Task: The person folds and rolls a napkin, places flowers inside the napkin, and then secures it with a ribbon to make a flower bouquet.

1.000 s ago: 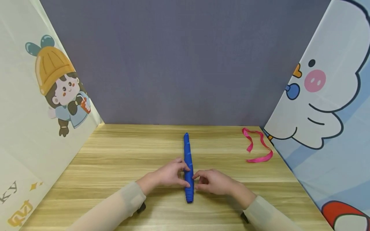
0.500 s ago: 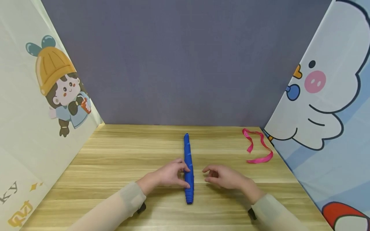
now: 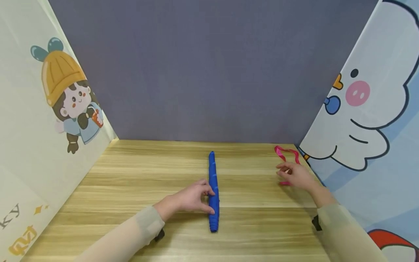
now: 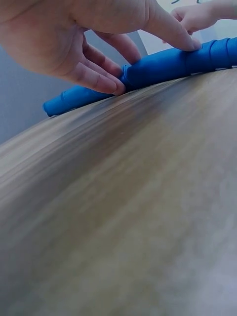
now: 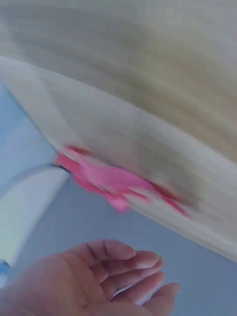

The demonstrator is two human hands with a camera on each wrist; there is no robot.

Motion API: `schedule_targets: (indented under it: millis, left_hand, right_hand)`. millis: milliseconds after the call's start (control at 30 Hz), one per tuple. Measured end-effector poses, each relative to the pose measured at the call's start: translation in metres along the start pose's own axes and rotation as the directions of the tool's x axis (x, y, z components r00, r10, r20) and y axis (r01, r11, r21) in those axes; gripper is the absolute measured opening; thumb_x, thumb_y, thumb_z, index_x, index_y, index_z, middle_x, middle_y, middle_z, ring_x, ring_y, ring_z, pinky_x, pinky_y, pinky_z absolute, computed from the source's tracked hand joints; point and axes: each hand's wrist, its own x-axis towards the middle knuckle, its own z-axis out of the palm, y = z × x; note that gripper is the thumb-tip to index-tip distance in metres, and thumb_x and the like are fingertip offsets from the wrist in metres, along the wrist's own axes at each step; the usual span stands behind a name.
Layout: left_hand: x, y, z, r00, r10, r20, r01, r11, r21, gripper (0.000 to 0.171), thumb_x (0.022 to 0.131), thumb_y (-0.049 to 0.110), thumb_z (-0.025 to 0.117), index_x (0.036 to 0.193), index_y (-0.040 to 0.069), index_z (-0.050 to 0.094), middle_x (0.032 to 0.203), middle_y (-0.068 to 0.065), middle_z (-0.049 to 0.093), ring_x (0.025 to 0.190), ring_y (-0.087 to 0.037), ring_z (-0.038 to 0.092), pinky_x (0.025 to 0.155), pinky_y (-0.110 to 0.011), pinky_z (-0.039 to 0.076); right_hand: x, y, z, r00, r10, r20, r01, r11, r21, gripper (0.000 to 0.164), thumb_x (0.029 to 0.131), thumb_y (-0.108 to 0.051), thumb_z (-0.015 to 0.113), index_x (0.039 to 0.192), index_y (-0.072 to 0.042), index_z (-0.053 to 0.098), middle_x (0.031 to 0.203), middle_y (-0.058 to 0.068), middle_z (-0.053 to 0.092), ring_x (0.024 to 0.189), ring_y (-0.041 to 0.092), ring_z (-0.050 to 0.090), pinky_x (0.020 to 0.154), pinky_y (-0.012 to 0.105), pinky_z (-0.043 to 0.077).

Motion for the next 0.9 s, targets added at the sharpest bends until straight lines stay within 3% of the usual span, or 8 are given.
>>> schedule_targets:
  millis: [167,267,367,433,567,767,900]
  left_hand:
    - [-0.001,-0.001,-0.002,1.0,-0.011,0.007,0.011,1.0,-0.007,0.054,0.083,0.037,0.099,0.123,0.008,0.076,0.122,0.001,0.061,0.111,-0.019,0.063,0.101,-0.031,0.055]
    - [-0.001,-0.001,-0.002,1.0,-0.013,0.008,0.013,1.0,-0.008,0.054,0.083,0.036,0.099,0.123,0.008,0.076,0.121,0.001,0.061,0.111,-0.021,0.064,0.101,-0.031,0.056]
    - [-0.001,-0.002,-0.003,1.0,-0.015,0.011,0.015,1.0,-0.002,0.054,0.083,0.037,0.099,0.123,0.008,0.076,0.122,0.0,0.061,0.112,-0.021,0.064,0.102,-0.032,0.056]
    - [-0.001,-0.001,-0.003,1.0,-0.02,0.014,0.02,1.0,0.001,0.055,0.083,0.037,0.099,0.124,0.008,0.076,0.122,0.001,0.061,0.112,-0.02,0.064,0.102,-0.032,0.056]
    - [0.0,-0.001,-0.003,1.0,-0.025,0.017,0.025,1.0,-0.002,0.055,0.083,0.037,0.099,0.124,0.008,0.076,0.122,0.001,0.061,0.112,-0.02,0.064,0.102,-0.032,0.056]
    - [0.002,-0.001,-0.003,0.999,-0.035,0.028,0.035,0.999,-0.01,0.056,0.084,0.039,0.098,0.125,0.008,0.076,0.123,0.001,0.061,0.114,-0.02,0.064,0.104,-0.033,0.056]
    - [0.002,-0.001,-0.004,0.999,-0.039,0.031,0.039,0.999,-0.017,0.056,0.084,0.039,0.098,0.125,0.008,0.076,0.123,0.001,0.061,0.114,-0.019,0.064,0.105,-0.033,0.057]
  right_hand:
    - [0.005,0.042,-0.022,0.995,0.079,-0.06,-0.082,0.996,-0.046,0.036,0.11,-0.023,0.068,0.132,0.006,0.071,0.12,0.025,0.075,0.095,0.03,0.071,0.077,0.041,0.057]
    - [0.007,0.06,-0.03,0.987,0.135,-0.09,-0.14,0.989,-0.053,0.04,0.111,-0.024,0.066,0.134,0.009,0.069,0.127,0.033,0.071,0.108,0.047,0.069,0.088,0.055,0.059]
    - [0.008,0.074,-0.034,0.978,0.188,-0.09,-0.193,0.98,-0.056,0.043,0.11,-0.021,0.064,0.137,0.013,0.065,0.136,0.043,0.062,0.123,0.062,0.059,0.101,0.071,0.051]
    - [0.009,0.081,-0.034,0.972,0.224,-0.077,-0.228,0.972,-0.057,0.046,0.111,-0.021,0.063,0.141,0.014,0.061,0.141,0.046,0.056,0.13,0.066,0.052,0.107,0.075,0.045]
    - [0.012,0.095,-0.029,0.964,0.261,-0.059,-0.265,0.962,-0.069,0.048,0.11,-0.021,0.062,0.145,0.013,0.057,0.146,0.05,0.05,0.135,0.069,0.047,0.113,0.077,0.041]
    - [0.017,0.109,-0.022,0.975,0.221,-0.03,-0.223,0.966,-0.132,0.041,0.11,-0.018,0.058,0.134,0.015,0.064,0.128,0.044,0.067,0.121,0.064,0.061,0.107,0.074,0.047]
    - [0.019,0.111,-0.019,0.973,0.231,-0.023,-0.231,0.96,-0.155,0.042,0.11,-0.018,0.055,0.131,0.017,0.065,0.129,0.043,0.067,0.123,0.064,0.06,0.108,0.072,0.048]
